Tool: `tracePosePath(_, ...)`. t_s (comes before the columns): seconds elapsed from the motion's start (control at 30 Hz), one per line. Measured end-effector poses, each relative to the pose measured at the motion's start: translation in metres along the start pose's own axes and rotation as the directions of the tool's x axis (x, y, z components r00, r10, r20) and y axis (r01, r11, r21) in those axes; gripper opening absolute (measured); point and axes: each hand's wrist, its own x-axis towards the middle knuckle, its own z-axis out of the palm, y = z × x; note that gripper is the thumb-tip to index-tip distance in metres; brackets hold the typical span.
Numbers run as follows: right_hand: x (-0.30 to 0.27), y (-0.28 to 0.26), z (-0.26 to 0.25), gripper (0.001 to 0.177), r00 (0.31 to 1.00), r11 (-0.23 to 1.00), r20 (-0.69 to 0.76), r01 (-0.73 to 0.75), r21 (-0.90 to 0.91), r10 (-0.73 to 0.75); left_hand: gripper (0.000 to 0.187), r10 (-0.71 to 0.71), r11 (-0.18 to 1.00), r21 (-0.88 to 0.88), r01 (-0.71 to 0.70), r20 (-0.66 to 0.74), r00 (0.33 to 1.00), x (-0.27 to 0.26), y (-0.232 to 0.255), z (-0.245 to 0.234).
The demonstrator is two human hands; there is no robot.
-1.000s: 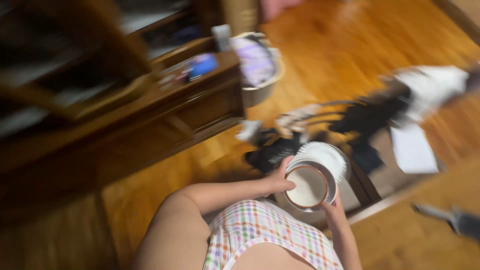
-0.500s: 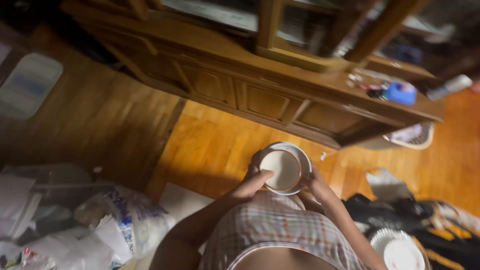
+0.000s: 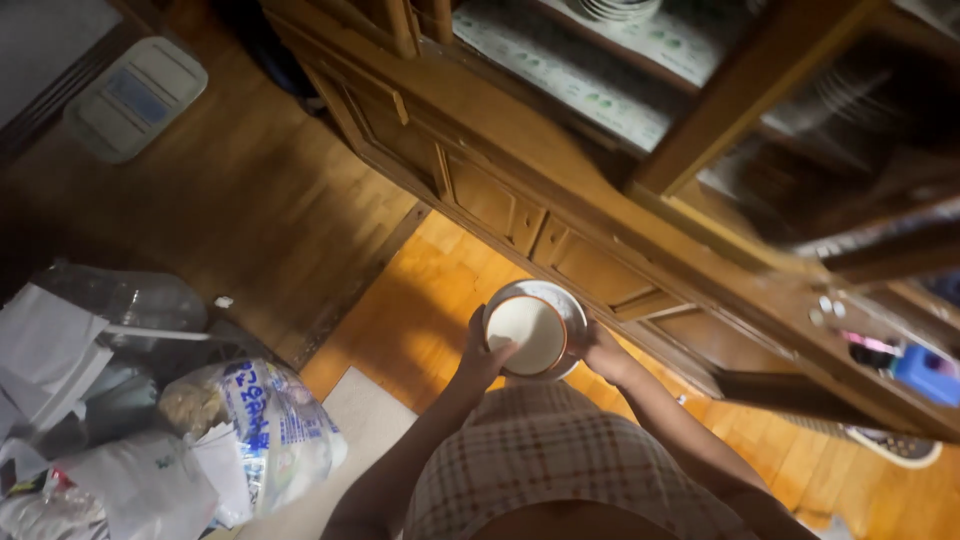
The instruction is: Organize and rearrange various plates and bowls between a cupboard and a nearby table.
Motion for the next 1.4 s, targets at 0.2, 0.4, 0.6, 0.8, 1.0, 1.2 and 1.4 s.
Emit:
tracePosePath(0.2,0.108,-0.062,-0.037,0.073,0.998,0.996,0.024,0.056,0.071,-0.058,0.094,-0.002,0.996,0.088,0.005,-0.033,0.999,0.127,0.041,0.001)
tracePosePath(0.4,0.199,-0.102,-0.056,0.066,0.997,0.997,0.019,0.072,0.005,-0.072,0.089,0.18,0.983,0.051,-0.179,-0.029,0.983,0.219,0.069,-0.012)
tracePosePath(0.6,0.278,-0.135,-0.05,0.069,0.998,0.996,-0.018,0.064,0.062,-0.063,0.089,0.119,0.986,0.115,-0.118,-0.003,0.993,0.302,0.123,-0.039)
tracePosePath(0.8,0.364,-0.151,-0.035,0.085,0.975,0.979,-0.206,-0.041,0.198,0.083,0.081,0.141,0.985,0.073,-0.157,0.192,0.971,0.389,0.189,-0.069)
tracePosePath(1.0,0.436,-0.179,-0.002,0.064,0.974,0.917,-0.204,-0.007,0.399,0.096,0.087,-0.083,0.955,0.294,0.033,0.161,0.983,0.509,0.203,-0.1)
tracePosePath(1.2,0.475,-0.167,0.016,0.056,0.948,0.898,-0.281,-0.014,0.439,0.152,0.087,-0.199,0.913,0.393,0.11,0.194,0.96,0.563,0.217,-0.115)
tracePosePath(1.4,0.479,-0.198,0.026,0.064,0.932,0.898,-0.315,-0.022,0.439,0.177,0.088,-0.214,0.913,0.398,0.09,0.28,0.936,0.585,0.214,-0.124)
